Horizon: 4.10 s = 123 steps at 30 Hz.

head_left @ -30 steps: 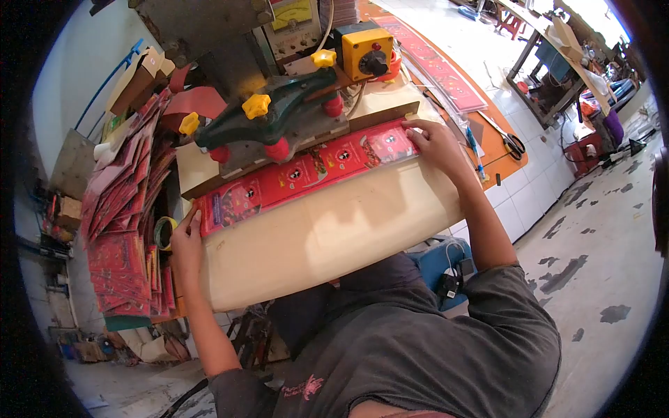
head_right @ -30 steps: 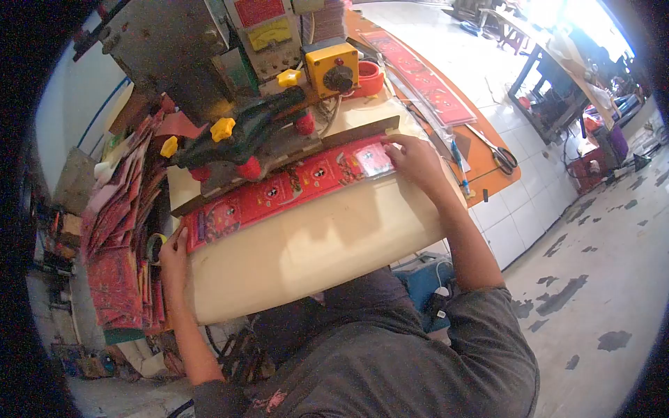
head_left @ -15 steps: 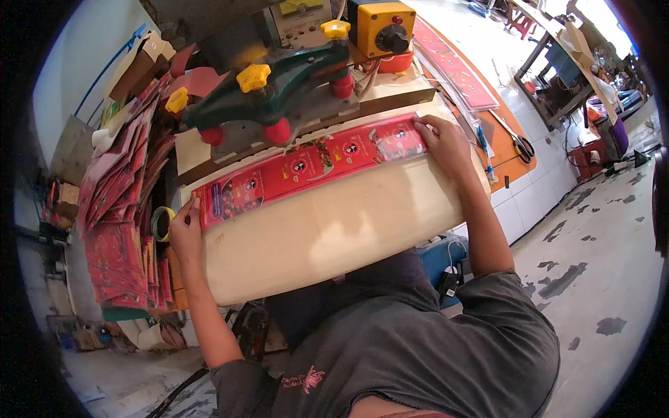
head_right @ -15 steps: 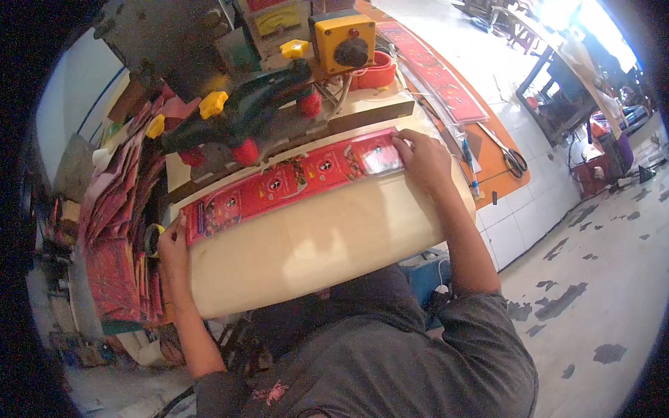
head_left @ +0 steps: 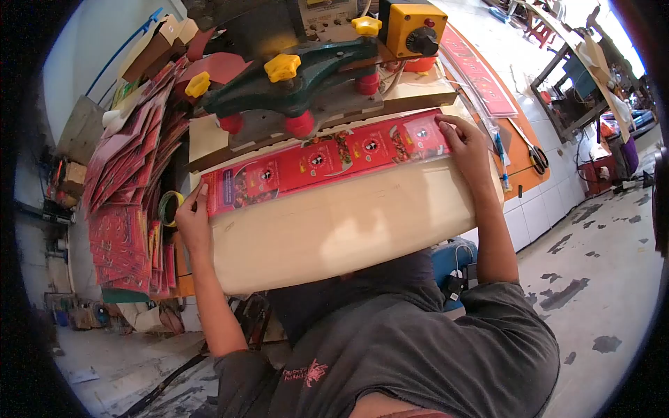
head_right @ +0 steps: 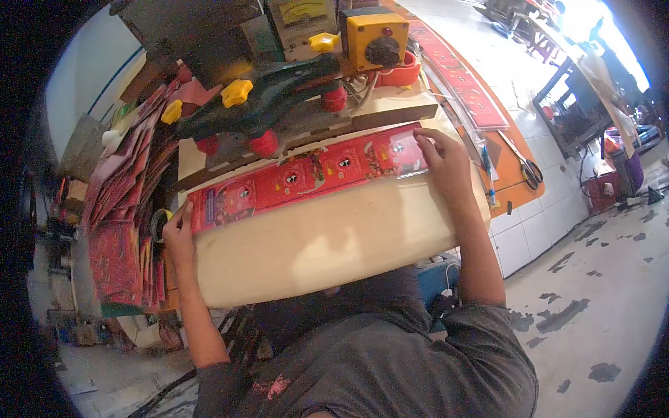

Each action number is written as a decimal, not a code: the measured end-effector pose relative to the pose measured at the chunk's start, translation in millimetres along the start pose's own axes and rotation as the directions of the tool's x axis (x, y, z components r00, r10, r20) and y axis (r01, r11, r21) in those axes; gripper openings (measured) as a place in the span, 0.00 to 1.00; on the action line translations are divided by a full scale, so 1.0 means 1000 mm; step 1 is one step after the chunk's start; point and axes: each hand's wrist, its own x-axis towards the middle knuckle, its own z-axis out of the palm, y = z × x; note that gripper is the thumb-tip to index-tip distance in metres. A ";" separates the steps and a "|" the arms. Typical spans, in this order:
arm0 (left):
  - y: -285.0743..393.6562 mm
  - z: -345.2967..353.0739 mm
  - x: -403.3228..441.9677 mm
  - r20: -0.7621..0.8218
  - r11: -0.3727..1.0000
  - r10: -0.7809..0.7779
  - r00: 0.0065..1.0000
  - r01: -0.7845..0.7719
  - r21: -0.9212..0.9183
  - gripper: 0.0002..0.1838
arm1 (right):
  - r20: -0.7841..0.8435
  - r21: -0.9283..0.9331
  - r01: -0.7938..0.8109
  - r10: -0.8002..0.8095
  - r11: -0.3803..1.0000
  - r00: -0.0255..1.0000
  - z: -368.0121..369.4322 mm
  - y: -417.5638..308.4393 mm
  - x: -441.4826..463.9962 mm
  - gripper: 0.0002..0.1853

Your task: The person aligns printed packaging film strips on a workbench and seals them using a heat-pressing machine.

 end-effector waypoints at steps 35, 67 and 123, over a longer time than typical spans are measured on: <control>0.194 0.024 -0.060 0.166 0.718 0.690 0.704 -0.696 -0.033 0.16 | 0.389 0.522 -0.226 0.007 0.822 0.921 -0.013 -0.077 -0.093 0.17; 0.286 0.096 -0.034 0.262 0.465 0.869 0.421 -0.874 -0.138 0.06 | 0.381 0.472 -0.139 -0.059 0.871 0.923 -0.006 -0.088 -0.102 0.17; -0.041 -0.233 -0.136 -0.486 0.979 -0.028 0.874 -0.075 -0.191 0.15 | -0.197 0.799 0.041 0.196 0.600 0.960 -0.196 0.096 -0.012 0.18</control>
